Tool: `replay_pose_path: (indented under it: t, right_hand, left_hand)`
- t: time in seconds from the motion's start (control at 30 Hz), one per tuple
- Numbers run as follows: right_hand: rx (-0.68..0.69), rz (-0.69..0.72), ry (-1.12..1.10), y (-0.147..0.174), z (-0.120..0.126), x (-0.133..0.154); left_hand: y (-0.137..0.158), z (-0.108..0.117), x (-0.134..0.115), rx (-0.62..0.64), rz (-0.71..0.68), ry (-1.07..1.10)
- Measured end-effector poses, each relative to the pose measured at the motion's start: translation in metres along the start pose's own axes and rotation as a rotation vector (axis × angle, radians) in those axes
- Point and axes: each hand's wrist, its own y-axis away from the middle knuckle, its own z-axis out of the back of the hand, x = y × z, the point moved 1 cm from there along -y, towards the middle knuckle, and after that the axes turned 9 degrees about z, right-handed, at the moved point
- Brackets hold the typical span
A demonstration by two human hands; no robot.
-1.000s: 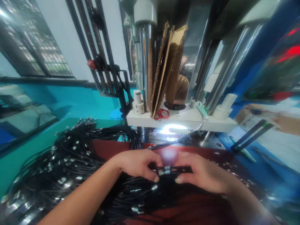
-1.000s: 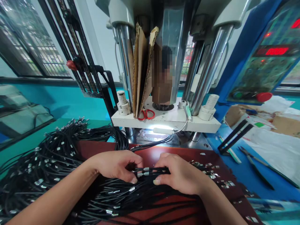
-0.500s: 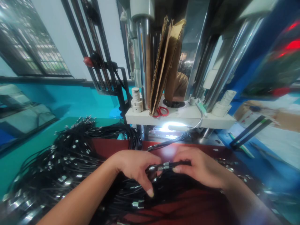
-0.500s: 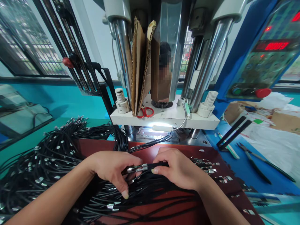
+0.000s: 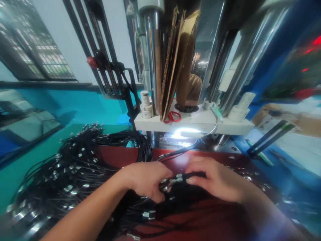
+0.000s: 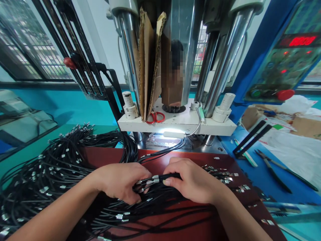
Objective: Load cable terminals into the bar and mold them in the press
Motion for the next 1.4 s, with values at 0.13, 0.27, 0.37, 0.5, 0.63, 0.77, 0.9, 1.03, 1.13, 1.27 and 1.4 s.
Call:
replay_pose_path:
  t: [0.13,0.27,0.37,0.5,0.63,0.77,0.9,1.03,1.13,1.27,1.4]
  right_hand:
    - [0.069,-0.017,0.001,-0.001,-0.003,-0.001]
    - [0.074,-0.039,0.046,-0.002,-0.007,-0.002]
    - [0.084,-0.020,0.061,-0.002,-0.009,-0.002]
    - [0.069,0.008,0.083,-0.002,-0.011,-0.003]
    - [0.059,0.050,0.081,-0.002,-0.014,-0.003]
    - [0.079,0.068,0.100,-0.003,-0.014,-0.003]
    - [0.072,0.135,0.160,-0.005,-0.012,0.000]
    - [0.067,0.189,0.200,-0.005,-0.009,0.006]
    - [0.082,0.197,0.242,-0.004,-0.007,0.010]
    - [0.078,0.216,0.282,-0.002,-0.004,0.013]
    - [0.109,0.163,0.297,0.004,-0.006,0.017]
  left_hand:
    - [0.001,-0.002,0.001,-0.042,-0.010,-0.025]
    - [0.000,-0.004,0.002,-0.051,0.001,-0.023]
    - [0.000,-0.003,0.004,-0.048,0.008,-0.016]
    - [0.000,0.001,0.006,-0.042,0.017,0.004]
    - [0.001,0.004,0.007,-0.042,0.008,-0.016]
    - [0.002,0.007,0.005,-0.044,-0.020,-0.033]
    - [0.005,0.008,0.002,-0.049,-0.028,-0.054]
    - [0.010,0.010,-0.001,-0.042,-0.025,-0.064]
    - [0.014,0.011,-0.001,-0.029,-0.033,-0.068]
    - [0.015,0.013,-0.001,0.003,-0.058,-0.082]
    - [0.014,0.013,-0.005,0.035,-0.044,-0.108]
